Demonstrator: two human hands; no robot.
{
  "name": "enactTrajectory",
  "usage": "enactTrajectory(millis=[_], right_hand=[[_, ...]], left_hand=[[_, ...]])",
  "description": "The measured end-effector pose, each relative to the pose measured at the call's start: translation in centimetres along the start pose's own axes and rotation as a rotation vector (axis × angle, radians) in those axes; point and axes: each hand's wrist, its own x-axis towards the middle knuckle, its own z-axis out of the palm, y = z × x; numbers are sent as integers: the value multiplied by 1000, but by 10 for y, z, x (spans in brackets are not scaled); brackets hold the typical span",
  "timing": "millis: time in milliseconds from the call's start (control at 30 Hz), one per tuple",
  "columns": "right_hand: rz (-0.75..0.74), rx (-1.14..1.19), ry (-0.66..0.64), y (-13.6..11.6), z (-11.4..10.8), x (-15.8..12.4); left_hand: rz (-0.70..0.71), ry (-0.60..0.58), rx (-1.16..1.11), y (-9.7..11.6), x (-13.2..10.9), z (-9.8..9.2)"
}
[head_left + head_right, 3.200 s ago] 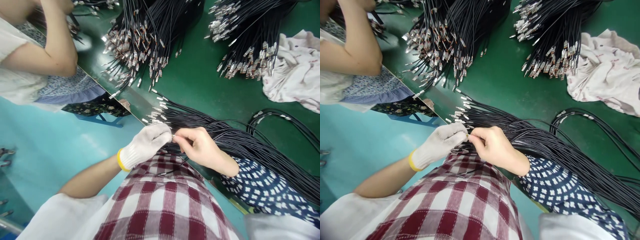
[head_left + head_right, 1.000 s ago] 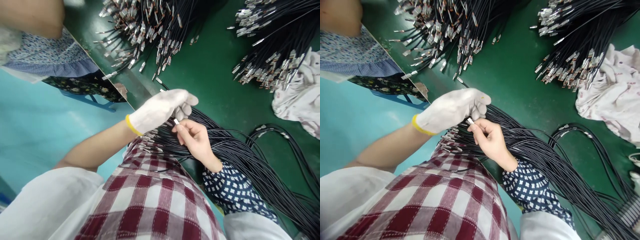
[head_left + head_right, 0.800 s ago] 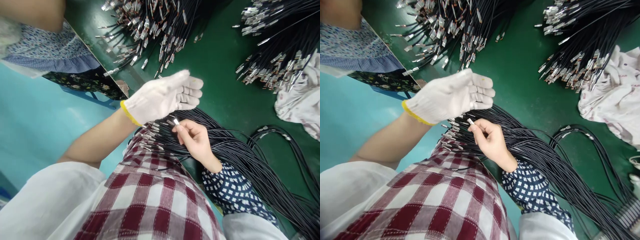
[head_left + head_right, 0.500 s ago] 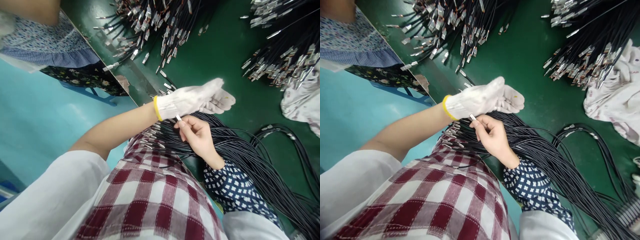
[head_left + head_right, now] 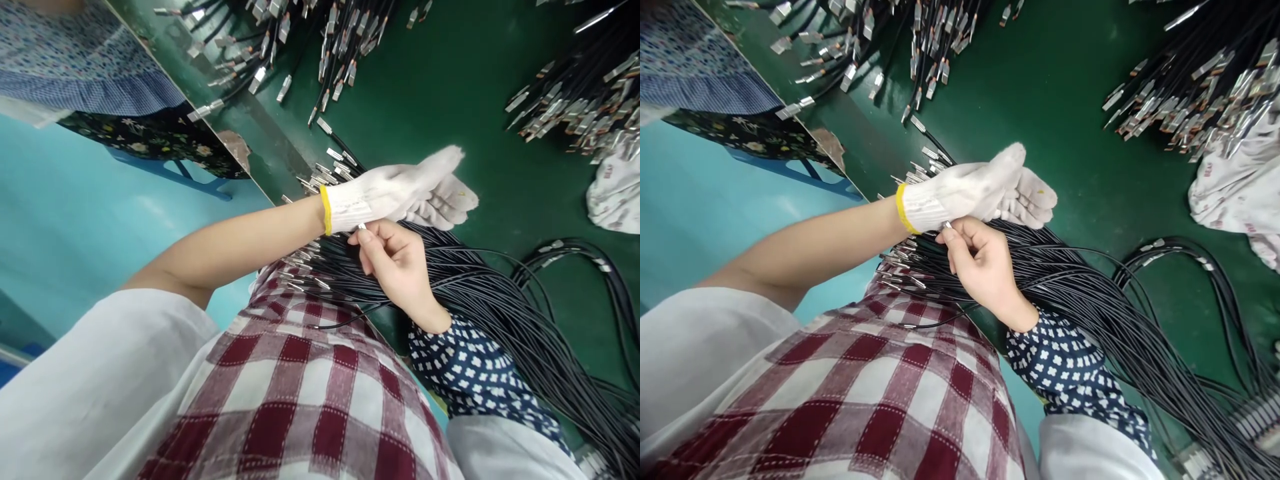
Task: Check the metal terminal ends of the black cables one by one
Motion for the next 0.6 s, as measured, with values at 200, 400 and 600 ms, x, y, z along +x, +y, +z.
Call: enactTrajectory(millis=[200, 400, 600], right_hand=[[-11, -26, 9, -2, 0, -1], [-5, -19, 23, 1, 2, -1], [8, -20, 14, 1, 2, -2]], left_hand=[[34, 62, 134, -1, -2, 0], [21, 34, 173, -3, 5, -5], [3, 68, 185, -5, 5, -4]])
